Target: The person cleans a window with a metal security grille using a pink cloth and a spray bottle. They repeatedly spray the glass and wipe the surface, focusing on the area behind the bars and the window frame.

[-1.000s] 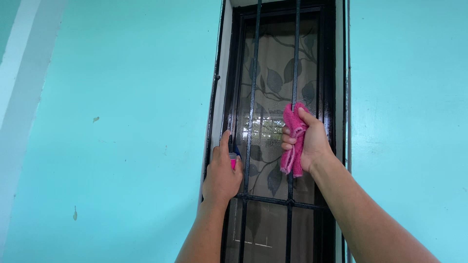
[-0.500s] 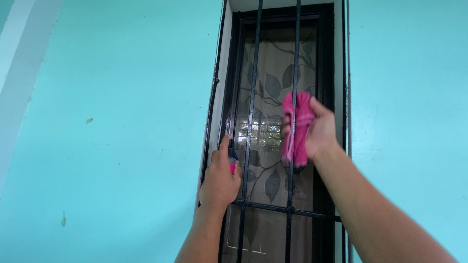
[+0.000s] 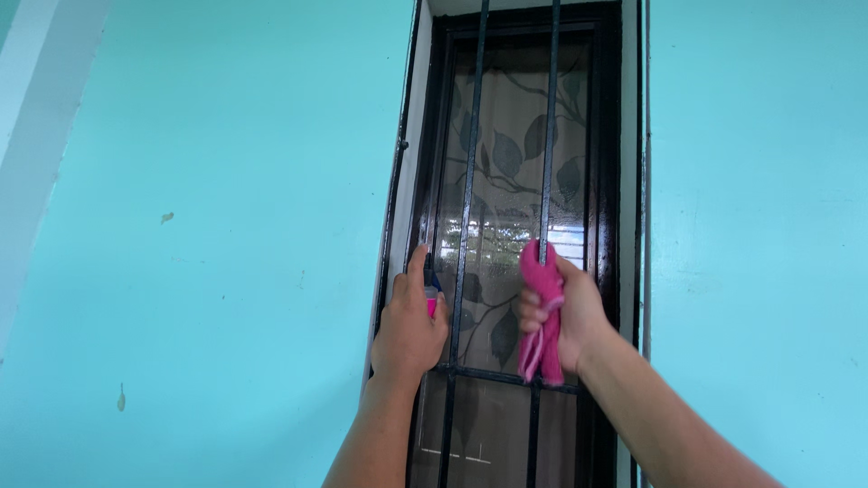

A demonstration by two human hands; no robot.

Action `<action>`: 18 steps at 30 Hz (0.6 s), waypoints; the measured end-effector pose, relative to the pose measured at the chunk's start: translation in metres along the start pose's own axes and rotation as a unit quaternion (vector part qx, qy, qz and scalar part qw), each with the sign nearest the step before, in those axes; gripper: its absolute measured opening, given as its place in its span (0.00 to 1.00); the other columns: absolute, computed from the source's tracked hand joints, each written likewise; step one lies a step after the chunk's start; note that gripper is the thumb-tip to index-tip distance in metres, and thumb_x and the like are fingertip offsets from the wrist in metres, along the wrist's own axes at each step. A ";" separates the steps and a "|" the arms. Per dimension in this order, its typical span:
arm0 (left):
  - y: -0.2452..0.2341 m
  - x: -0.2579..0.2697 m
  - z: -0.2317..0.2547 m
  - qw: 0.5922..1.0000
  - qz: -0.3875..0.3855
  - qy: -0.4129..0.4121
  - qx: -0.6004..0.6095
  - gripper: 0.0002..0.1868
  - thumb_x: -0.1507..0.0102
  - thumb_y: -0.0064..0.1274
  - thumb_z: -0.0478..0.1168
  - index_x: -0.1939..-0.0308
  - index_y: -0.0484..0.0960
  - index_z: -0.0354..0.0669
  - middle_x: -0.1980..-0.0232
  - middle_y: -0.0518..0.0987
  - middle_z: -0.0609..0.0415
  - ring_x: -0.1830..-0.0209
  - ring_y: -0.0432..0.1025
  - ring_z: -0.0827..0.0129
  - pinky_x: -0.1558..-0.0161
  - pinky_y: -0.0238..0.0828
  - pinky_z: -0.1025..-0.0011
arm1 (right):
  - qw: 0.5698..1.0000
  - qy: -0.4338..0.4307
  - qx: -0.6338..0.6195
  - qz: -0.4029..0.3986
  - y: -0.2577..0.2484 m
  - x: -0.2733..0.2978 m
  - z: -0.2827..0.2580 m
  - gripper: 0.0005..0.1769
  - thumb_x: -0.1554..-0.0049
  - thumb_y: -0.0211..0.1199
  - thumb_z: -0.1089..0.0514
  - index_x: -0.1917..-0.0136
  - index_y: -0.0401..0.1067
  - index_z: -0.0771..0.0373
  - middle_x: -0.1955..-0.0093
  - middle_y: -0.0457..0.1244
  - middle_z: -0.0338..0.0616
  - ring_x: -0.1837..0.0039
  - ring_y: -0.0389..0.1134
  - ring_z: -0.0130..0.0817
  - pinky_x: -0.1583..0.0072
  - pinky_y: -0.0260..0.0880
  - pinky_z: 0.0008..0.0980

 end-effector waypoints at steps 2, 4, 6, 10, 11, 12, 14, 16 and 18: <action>0.000 0.001 -0.002 1.000 -0.003 -0.008 0.002 0.41 0.34 0.49 0.40 0.21 0.46 0.63 0.36 0.72 0.42 0.44 0.77 0.45 0.46 0.78 0.50 | 0.992 -0.001 0.057 0.110 -0.005 0.023 0.015 0.21 0.32 0.37 0.42 0.57 0.61 0.56 0.75 0.53 0.36 0.74 0.52 0.27 0.71 0.56 0.29; 0.000 0.001 -0.004 1.000 -0.008 -0.018 0.000 0.41 0.34 0.49 0.40 0.21 0.46 0.64 0.36 0.72 0.42 0.45 0.77 0.46 0.46 0.77 0.49 | 0.950 -0.066 0.252 0.171 0.000 0.044 0.018 0.22 0.30 0.40 0.42 0.50 0.64 0.60 0.67 0.59 0.40 0.69 0.60 0.30 0.63 0.64 0.31; 0.003 0.001 -0.004 1.000 -0.013 -0.028 -0.001 0.41 0.34 0.49 0.40 0.21 0.45 0.65 0.36 0.71 0.43 0.44 0.76 0.46 0.45 0.76 0.49 | 0.889 -0.118 0.400 0.188 0.012 0.060 0.017 0.21 0.31 0.41 0.43 0.40 0.63 0.61 0.58 0.63 0.44 0.61 0.66 0.33 0.55 0.70 0.34; 0.002 0.002 -0.002 1.000 0.013 0.012 0.019 0.42 0.35 0.50 0.38 0.21 0.45 0.62 0.36 0.71 0.41 0.43 0.76 0.47 0.45 0.77 0.50 | 0.751 -0.208 0.611 0.137 0.028 0.084 0.029 0.35 0.34 0.42 0.50 0.20 0.41 0.67 0.30 0.52 0.59 0.35 0.63 0.48 0.36 0.67 0.45; 0.002 0.002 -0.004 1.000 0.007 0.009 0.014 0.43 0.35 0.50 0.38 0.21 0.45 0.63 0.36 0.71 0.41 0.43 0.76 0.47 0.45 0.77 0.51 | 0.703 -0.232 0.662 0.116 0.031 0.082 0.034 0.41 0.35 0.43 0.52 0.17 0.33 0.72 0.23 0.45 0.64 0.27 0.58 0.54 0.31 0.64 0.48; 0.002 0.002 -0.004 1.000 0.001 0.006 0.009 0.43 0.35 0.50 0.38 0.21 0.44 0.63 0.36 0.71 0.41 0.43 0.76 0.47 0.45 0.77 0.51 | 0.659 -0.261 0.696 0.117 0.032 0.077 0.033 0.42 0.36 0.44 0.54 0.19 0.32 0.74 0.22 0.39 0.68 0.24 0.50 0.59 0.29 0.58 0.50; 0.003 0.000 -0.005 1.000 -0.014 -0.016 0.003 0.43 0.34 0.49 0.38 0.21 0.43 0.64 0.34 0.69 0.42 0.43 0.76 0.48 0.45 0.78 0.52 | 0.565 -0.314 0.755 0.114 0.033 0.065 0.034 0.43 0.39 0.48 0.57 0.21 0.29 0.78 0.19 0.26 0.75 0.19 0.33 0.69 0.25 0.47 0.53; 0.004 -0.001 -0.004 1.000 -0.019 -0.023 -0.002 0.43 0.34 0.49 0.39 0.21 0.42 0.64 0.34 0.69 0.43 0.44 0.76 0.49 0.46 0.78 0.53 | 0.506 -0.348 0.778 0.130 0.034 0.043 0.021 0.44 0.38 0.48 0.58 0.20 0.29 0.79 0.18 0.25 0.74 0.17 0.30 0.65 0.23 0.42 0.54; 0.004 0.000 -0.004 1.000 -0.017 -0.018 -0.009 0.43 0.34 0.49 0.39 0.21 0.42 0.63 0.36 0.70 0.42 0.45 0.77 0.50 0.46 0.79 0.54 | 0.480 -0.381 0.777 0.141 0.040 0.020 0.002 0.44 0.38 0.50 0.59 0.20 0.31 0.80 0.17 0.25 0.74 0.16 0.30 0.64 0.22 0.39 0.54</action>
Point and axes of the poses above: each hand's wrist, its own x-axis away from the middle knuckle, its own y-axis out of the palm, z = x × y, the point moved 5 cm from there along -x, towards the middle knuckle
